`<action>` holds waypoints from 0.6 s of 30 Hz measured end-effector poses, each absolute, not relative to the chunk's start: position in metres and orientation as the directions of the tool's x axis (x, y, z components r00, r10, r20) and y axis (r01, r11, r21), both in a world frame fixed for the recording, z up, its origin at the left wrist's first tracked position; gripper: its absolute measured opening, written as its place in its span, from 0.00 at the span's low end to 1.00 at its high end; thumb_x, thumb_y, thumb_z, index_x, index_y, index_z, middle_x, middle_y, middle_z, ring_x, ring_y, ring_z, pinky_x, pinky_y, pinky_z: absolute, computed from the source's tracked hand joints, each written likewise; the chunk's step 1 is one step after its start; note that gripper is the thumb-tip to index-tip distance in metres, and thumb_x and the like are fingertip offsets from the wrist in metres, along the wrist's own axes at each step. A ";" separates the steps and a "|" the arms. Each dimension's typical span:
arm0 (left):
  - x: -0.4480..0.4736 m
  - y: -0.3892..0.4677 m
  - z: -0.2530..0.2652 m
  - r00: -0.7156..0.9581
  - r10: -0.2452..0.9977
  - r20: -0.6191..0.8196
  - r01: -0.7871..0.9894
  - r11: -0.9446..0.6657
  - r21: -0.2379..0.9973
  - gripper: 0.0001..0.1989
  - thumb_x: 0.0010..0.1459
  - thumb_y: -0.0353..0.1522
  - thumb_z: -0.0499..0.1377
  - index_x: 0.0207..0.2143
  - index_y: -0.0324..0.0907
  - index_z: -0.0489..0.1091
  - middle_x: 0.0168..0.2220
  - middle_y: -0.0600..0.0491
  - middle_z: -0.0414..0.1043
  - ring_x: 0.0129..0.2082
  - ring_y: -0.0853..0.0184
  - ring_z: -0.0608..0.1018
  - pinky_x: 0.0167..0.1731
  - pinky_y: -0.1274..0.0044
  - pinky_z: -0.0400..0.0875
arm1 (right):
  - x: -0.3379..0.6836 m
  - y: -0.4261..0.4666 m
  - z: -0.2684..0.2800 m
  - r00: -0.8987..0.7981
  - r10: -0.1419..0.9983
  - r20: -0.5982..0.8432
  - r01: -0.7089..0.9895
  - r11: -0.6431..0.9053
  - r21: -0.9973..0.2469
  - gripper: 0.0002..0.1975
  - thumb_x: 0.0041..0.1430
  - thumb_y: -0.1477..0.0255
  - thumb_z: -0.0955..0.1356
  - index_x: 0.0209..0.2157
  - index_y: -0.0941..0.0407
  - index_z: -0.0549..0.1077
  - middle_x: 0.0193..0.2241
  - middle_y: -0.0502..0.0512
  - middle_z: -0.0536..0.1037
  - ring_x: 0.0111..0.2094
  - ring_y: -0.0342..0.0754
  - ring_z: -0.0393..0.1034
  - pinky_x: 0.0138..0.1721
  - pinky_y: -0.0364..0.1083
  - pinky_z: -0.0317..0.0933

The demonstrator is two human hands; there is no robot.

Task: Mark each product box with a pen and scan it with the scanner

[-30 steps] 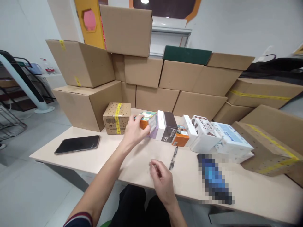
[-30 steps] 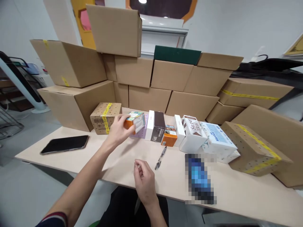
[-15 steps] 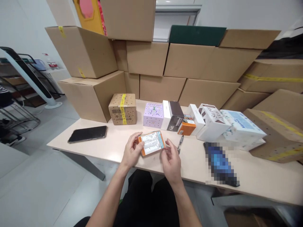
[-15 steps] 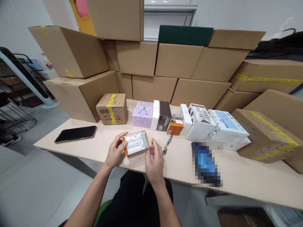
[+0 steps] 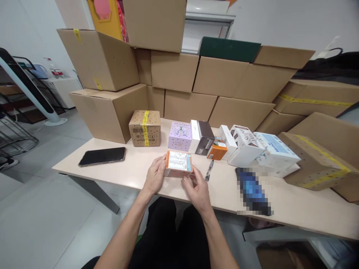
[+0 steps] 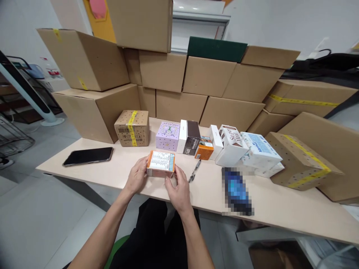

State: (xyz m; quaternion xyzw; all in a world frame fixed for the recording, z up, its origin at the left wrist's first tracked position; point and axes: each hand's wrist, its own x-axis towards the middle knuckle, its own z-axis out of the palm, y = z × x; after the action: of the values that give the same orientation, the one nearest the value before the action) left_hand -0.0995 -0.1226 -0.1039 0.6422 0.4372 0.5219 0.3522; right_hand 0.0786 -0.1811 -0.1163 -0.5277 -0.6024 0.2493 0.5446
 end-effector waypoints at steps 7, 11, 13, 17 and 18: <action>-0.103 -0.123 -0.111 0.248 0.911 0.331 0.121 -0.368 0.922 0.31 0.64 0.43 0.54 0.66 0.42 0.57 0.68 0.45 0.55 0.68 0.55 0.59 0.67 0.63 0.53 | 0.080 -0.181 -0.116 0.147 0.941 0.305 0.260 0.261 -0.930 0.27 0.61 0.68 0.67 0.61 0.55 0.64 0.51 0.59 0.76 0.49 0.50 0.74 0.52 0.50 0.68; -0.102 -0.123 -0.114 0.266 0.924 0.273 -0.016 -0.279 0.960 0.41 0.52 0.36 0.65 0.67 0.42 0.54 0.67 0.43 0.56 0.65 0.53 0.63 0.64 0.63 0.60 | 0.083 -0.179 -0.122 0.167 0.945 0.280 0.179 0.250 -0.951 0.25 0.63 0.65 0.66 0.60 0.55 0.66 0.52 0.60 0.76 0.49 0.51 0.74 0.50 0.49 0.69; -0.101 -0.124 -0.115 0.194 0.945 0.263 -0.089 -0.250 0.964 0.38 0.51 0.36 0.66 0.64 0.41 0.58 0.64 0.42 0.62 0.62 0.55 0.68 0.61 0.65 0.63 | 0.083 -0.179 -0.125 0.169 0.951 0.261 0.103 0.246 -0.964 0.27 0.64 0.64 0.66 0.62 0.55 0.63 0.54 0.61 0.75 0.51 0.52 0.73 0.50 0.49 0.69; -0.102 -0.125 -0.109 0.060 0.963 0.261 -0.091 -0.256 0.962 0.28 0.52 0.39 0.67 0.54 0.40 0.67 0.54 0.43 0.72 0.52 0.57 0.75 0.53 0.67 0.70 | 0.079 -0.181 -0.128 0.171 0.956 0.240 0.034 0.238 -0.971 0.37 0.63 0.64 0.67 0.68 0.53 0.49 0.58 0.63 0.70 0.51 0.51 0.73 0.49 0.50 0.70; -0.101 -0.124 -0.106 0.046 0.964 0.263 -0.054 -0.261 0.964 0.27 0.52 0.40 0.67 0.52 0.40 0.69 0.52 0.44 0.73 0.50 0.58 0.75 0.51 0.67 0.71 | 0.078 -0.181 -0.128 0.159 0.958 0.238 0.039 0.235 -0.971 0.38 0.63 0.64 0.67 0.68 0.52 0.47 0.59 0.63 0.70 0.51 0.50 0.73 0.49 0.50 0.70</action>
State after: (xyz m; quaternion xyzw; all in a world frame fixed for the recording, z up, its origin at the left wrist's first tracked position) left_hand -0.1012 -0.1243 -0.1065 0.5627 0.4040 0.5602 0.4543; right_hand 0.0784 -0.1814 -0.1277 -0.4807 -0.5187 0.3893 0.5902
